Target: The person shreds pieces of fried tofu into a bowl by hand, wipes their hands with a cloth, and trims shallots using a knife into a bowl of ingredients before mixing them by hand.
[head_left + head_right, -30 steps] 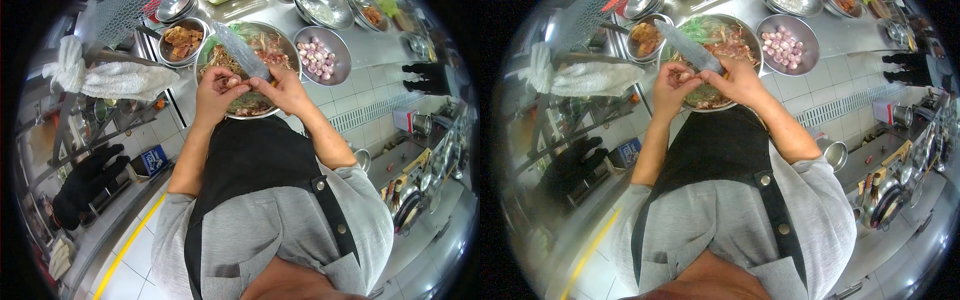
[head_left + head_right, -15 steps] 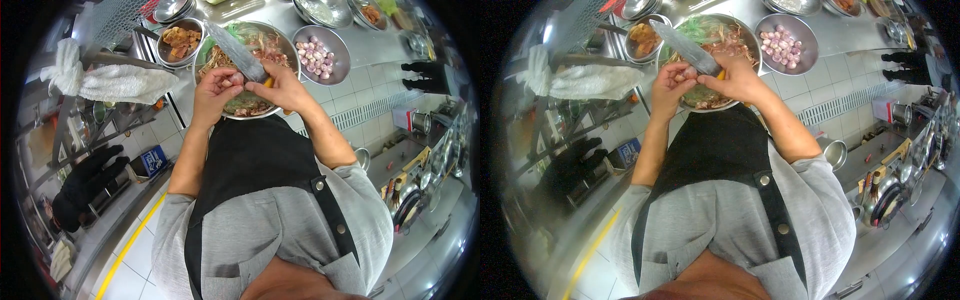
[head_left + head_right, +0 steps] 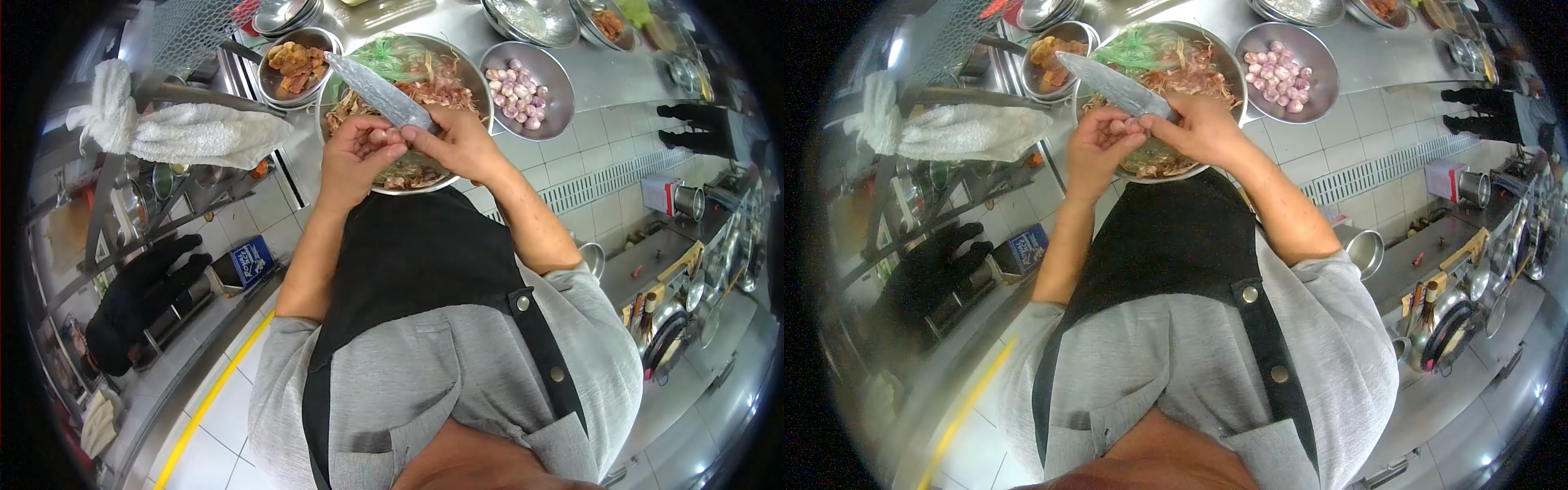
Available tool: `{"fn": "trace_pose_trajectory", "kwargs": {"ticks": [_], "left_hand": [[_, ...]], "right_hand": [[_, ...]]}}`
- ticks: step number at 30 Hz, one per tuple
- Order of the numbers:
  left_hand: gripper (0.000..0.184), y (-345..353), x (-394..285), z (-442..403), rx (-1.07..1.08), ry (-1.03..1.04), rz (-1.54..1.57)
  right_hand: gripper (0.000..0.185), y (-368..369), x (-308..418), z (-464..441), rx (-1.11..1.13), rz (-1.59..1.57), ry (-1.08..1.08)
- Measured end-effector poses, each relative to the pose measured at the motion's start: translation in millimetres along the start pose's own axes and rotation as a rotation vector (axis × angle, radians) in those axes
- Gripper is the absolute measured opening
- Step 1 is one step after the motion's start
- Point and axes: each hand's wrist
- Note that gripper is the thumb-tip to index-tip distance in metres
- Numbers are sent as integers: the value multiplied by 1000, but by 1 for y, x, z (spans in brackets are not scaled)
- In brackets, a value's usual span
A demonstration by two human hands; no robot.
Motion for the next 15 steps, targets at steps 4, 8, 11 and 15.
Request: {"fn": "trace_pose_trajectory", "kwargs": {"ticks": [4,8,11,15], "left_hand": [[34,-1,8,-3,-64,12,-78],[36,-3,14,-5,-71,32,95],[33,-13,21,-4,-34,-4,125],[36,-12,17,-3,-46,-34,63]], "right_hand": [[42,2,2,6,-14,4,-10],[40,0,3,8,-100,-58,-11],[40,-7,-3,6,-124,2,-36],[50,-8,3,9,-167,112,-117]]}}
Point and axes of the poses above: each hand's wrist, its own z-axis away from the middle knuckle, its own y-axis out of the palm, x = y × z, and after that the axes turned 3 degrees about -z, right-handed
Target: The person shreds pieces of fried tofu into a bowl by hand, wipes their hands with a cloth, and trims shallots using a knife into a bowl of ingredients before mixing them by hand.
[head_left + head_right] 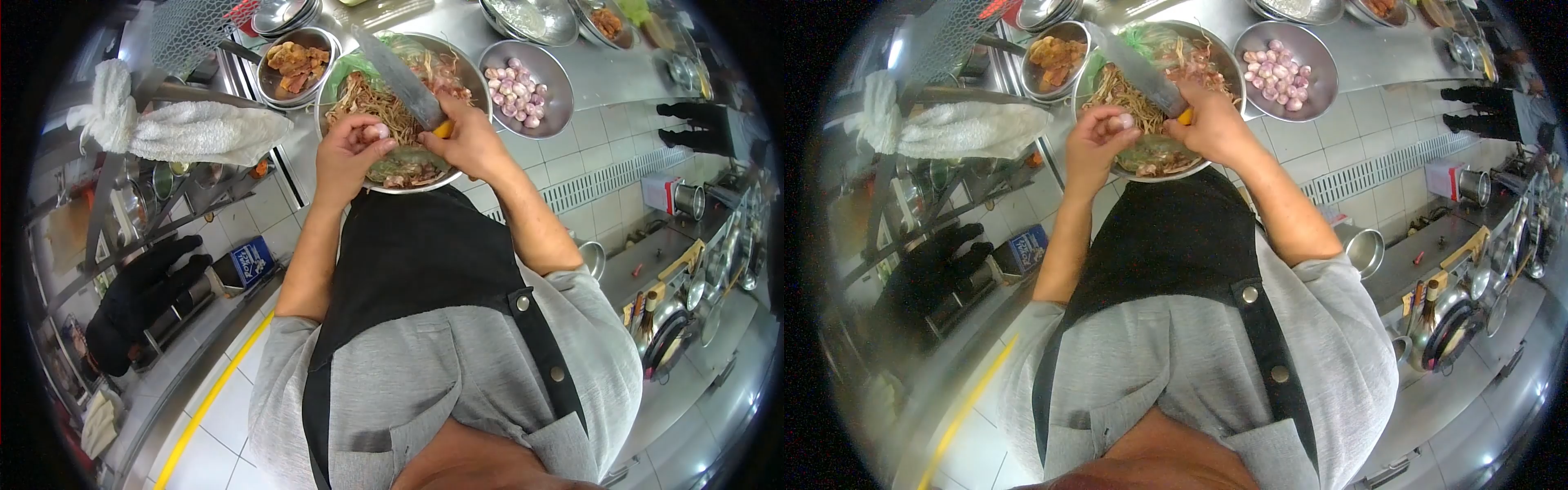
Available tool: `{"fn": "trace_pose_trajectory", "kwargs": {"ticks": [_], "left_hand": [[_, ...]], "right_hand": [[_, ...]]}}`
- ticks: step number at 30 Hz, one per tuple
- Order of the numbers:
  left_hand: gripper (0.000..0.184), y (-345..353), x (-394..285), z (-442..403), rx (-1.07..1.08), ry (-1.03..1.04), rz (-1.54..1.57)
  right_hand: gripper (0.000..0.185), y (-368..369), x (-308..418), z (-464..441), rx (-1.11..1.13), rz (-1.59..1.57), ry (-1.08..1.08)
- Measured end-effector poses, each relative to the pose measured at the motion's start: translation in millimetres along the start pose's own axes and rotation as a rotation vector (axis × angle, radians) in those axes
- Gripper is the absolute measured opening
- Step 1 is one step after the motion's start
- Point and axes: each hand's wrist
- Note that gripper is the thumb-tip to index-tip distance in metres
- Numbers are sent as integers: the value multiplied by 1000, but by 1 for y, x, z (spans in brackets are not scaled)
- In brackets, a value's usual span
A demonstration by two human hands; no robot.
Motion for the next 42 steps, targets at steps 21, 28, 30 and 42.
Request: {"fn": "trace_pose_trajectory", "kwargs": {"ticks": [21,28,30,42], "left_hand": [[15,23,-11,-9,-30,-161,-146],[27,-6,-3,-8,-73,-163,-404],[37,-2,-15,-7,-73,146,-899],[17,-75,14,81,-569,99,-916]], "right_hand": [[45,10,6,-7,253,-159,-133],[30,-35,-69,-21,-334,101,152],[30,-63,-93,-22,-312,146,189],[14,-65,-165,141,-464,-22,311]]}}
Point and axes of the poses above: each hand's wrist, its own z-axis away from the middle knuckle, its own y-axis out of the palm, x = y × z, and after that the axes turned 3 degrees about -z, right-handed
